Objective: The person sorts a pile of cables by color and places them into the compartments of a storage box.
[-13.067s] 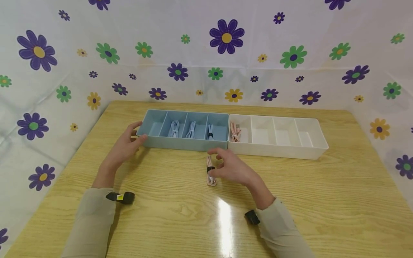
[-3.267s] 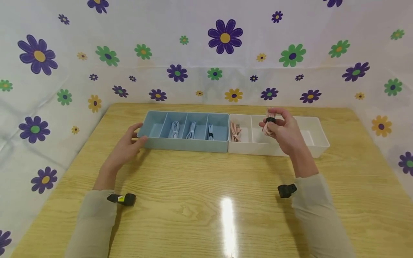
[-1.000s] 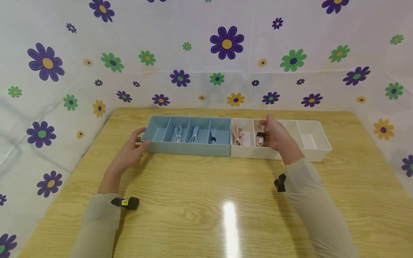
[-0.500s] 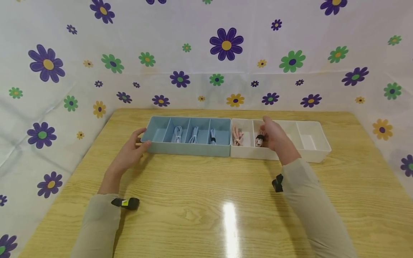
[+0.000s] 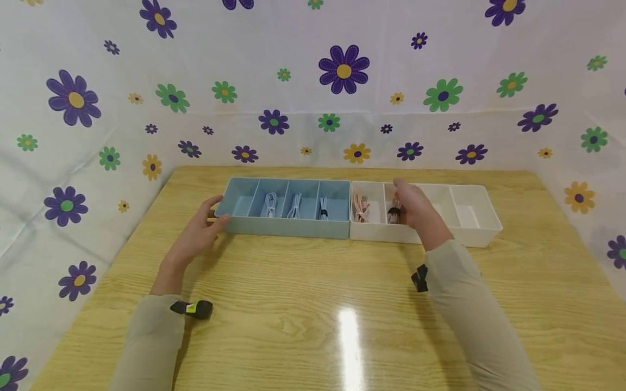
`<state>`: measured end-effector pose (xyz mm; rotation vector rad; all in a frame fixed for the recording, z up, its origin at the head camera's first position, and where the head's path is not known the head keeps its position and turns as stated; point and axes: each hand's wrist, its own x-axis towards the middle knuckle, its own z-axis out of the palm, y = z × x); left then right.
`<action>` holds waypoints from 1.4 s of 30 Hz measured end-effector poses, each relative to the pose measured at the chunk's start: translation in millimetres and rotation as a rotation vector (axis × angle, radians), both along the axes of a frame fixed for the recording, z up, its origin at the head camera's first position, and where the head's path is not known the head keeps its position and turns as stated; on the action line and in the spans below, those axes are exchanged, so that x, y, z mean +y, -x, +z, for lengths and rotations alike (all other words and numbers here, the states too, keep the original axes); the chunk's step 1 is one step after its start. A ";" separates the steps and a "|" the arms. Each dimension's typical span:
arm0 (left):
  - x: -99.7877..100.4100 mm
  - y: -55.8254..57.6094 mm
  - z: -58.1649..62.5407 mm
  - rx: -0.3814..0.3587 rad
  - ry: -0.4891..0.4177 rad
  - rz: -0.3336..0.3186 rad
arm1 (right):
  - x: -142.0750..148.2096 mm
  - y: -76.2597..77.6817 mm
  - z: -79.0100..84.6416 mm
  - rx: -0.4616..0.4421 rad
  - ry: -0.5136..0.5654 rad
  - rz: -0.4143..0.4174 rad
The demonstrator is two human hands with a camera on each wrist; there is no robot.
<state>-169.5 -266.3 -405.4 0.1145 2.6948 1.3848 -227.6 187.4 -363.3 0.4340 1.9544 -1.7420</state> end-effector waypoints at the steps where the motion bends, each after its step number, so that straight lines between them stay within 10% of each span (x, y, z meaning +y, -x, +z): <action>1: 0.5 -0.2 0.1 0.001 0.000 -0.002 | 0.1 -1.0 1.4 0.000 -0.018 0.003; 31: -1.2 -1.9 6.2 -0.035 0.020 -0.004 | 4.1 -25.4 12.8 0.238 -0.141 0.220; 42: 4.3 -3.9 7.4 -0.040 0.030 -0.020 | 9.1 -41.2 4.7 0.307 -0.135 0.164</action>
